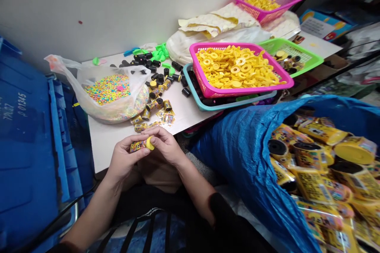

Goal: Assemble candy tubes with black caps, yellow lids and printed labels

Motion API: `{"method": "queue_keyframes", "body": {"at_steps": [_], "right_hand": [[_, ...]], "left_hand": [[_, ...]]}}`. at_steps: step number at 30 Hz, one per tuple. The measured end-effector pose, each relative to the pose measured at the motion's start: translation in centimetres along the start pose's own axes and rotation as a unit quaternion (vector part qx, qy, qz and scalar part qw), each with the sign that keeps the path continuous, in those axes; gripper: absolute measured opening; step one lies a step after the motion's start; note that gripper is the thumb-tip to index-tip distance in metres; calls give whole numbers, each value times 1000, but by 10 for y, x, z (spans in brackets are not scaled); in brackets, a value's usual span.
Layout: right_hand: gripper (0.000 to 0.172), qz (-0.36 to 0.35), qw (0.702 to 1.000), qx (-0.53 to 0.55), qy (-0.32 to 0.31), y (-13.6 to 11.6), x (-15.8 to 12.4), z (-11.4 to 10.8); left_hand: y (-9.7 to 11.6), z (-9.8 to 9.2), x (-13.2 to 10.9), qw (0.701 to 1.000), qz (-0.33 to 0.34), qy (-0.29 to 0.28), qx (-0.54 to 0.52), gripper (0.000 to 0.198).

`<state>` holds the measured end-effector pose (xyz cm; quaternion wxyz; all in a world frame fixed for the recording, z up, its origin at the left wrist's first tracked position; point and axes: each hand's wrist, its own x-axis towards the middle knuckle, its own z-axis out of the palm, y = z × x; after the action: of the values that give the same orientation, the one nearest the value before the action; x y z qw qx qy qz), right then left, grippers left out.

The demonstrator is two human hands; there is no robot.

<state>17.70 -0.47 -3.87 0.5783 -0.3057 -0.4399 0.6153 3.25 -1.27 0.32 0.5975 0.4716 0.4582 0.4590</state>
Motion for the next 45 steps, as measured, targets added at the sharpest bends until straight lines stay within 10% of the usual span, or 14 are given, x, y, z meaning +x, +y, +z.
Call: {"method": "queue_keyframes", "body": {"at_steps": [13, 19, 24, 31, 35, 41, 45], "right_hand": [[42, -30, 998, -61, -15, -7, -1, -11], [27, -68, 994, -88, 8, -16, -3, -14], [43, 34, 999, 30, 29, -16, -1, -10], [34, 148, 975, 160, 35, -11, -12, 6], [38, 186, 963, 187, 50, -6, -26, 9], [40, 49, 987, -154, 24, -6, -31, 1], [39, 15, 979, -201, -12, -2, -28, -6]], "left_hand": [[3, 2, 7, 997, 54, 8, 48, 34], [2, -21, 3, 992, -4, -126, -22, 41], [-11, -24, 4, 998, -7, -65, -13, 29], [-12, -21, -2, 980, 153, 32, 121, 13], [-9, -31, -11, 963, 206, -4, 172, 17], [-8, -30, -11, 971, 26, -141, 191, 80], [-17, -17, -8, 966, -40, -128, 220, 73]]}}
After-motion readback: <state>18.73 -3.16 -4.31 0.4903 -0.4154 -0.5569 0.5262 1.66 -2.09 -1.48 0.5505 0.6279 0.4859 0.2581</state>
